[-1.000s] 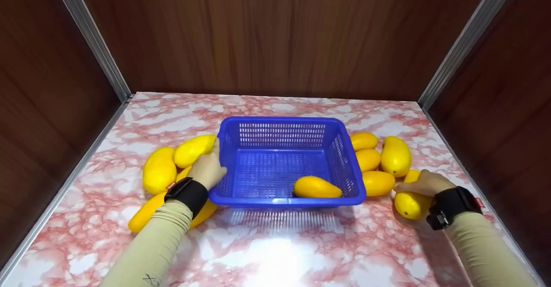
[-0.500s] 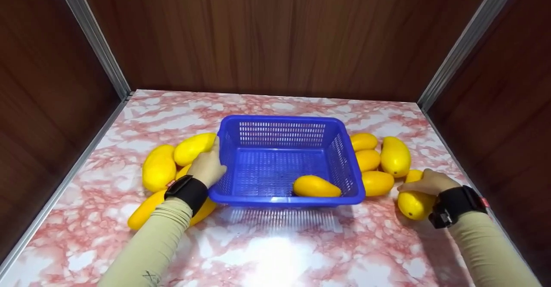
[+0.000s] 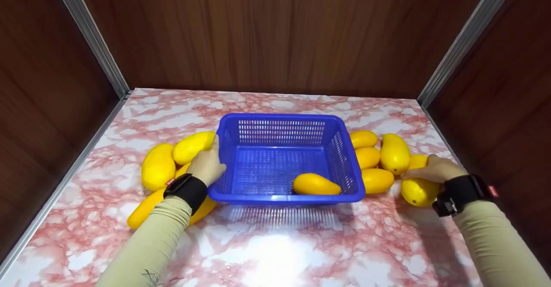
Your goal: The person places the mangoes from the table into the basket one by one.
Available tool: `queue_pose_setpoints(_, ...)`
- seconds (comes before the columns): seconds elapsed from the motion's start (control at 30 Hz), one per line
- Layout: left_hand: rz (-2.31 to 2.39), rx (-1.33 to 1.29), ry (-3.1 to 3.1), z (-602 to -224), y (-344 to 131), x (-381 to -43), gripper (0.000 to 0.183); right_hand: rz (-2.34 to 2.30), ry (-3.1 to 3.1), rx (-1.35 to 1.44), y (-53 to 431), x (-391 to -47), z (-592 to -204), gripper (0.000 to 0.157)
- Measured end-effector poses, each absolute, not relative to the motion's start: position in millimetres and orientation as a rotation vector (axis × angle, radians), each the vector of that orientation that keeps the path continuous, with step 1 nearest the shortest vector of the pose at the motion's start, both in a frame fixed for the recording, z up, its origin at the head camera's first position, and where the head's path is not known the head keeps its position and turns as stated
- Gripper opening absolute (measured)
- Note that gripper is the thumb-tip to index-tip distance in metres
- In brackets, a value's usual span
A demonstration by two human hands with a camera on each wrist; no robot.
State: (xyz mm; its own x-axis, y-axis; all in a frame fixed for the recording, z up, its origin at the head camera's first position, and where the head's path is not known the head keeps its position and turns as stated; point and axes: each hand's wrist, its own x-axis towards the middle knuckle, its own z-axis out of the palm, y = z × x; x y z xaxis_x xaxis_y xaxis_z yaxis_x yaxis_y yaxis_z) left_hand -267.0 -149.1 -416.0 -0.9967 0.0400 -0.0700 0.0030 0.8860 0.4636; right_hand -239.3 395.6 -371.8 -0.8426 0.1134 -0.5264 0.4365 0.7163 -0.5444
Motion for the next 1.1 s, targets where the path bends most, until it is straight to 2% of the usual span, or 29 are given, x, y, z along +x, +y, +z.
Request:
queue_pose_setpoints(0.23,0.739,0.034,2.966,-416,-148,-267,0.088,-0.753,2.566,0.29,393,-249,-363,0.12)
queue_pose_setpoints(0.4,0.746,0.026,2.965,-417,-148,-266,0.088,-0.724,2.621,0.225,387,-254,-358,0.126)
queue_pose_setpoints(0.67,0.763,0.033,2.97,-417,-147,-267,0.088,-0.637,2.693,0.143,375,-260,-347,0.115)
queue_pose_setpoints(1.1,0.718,0.031,2.99,-416,-148,-267,0.088,-0.57,2.834,-0.017,357,-268,-335,0.113)
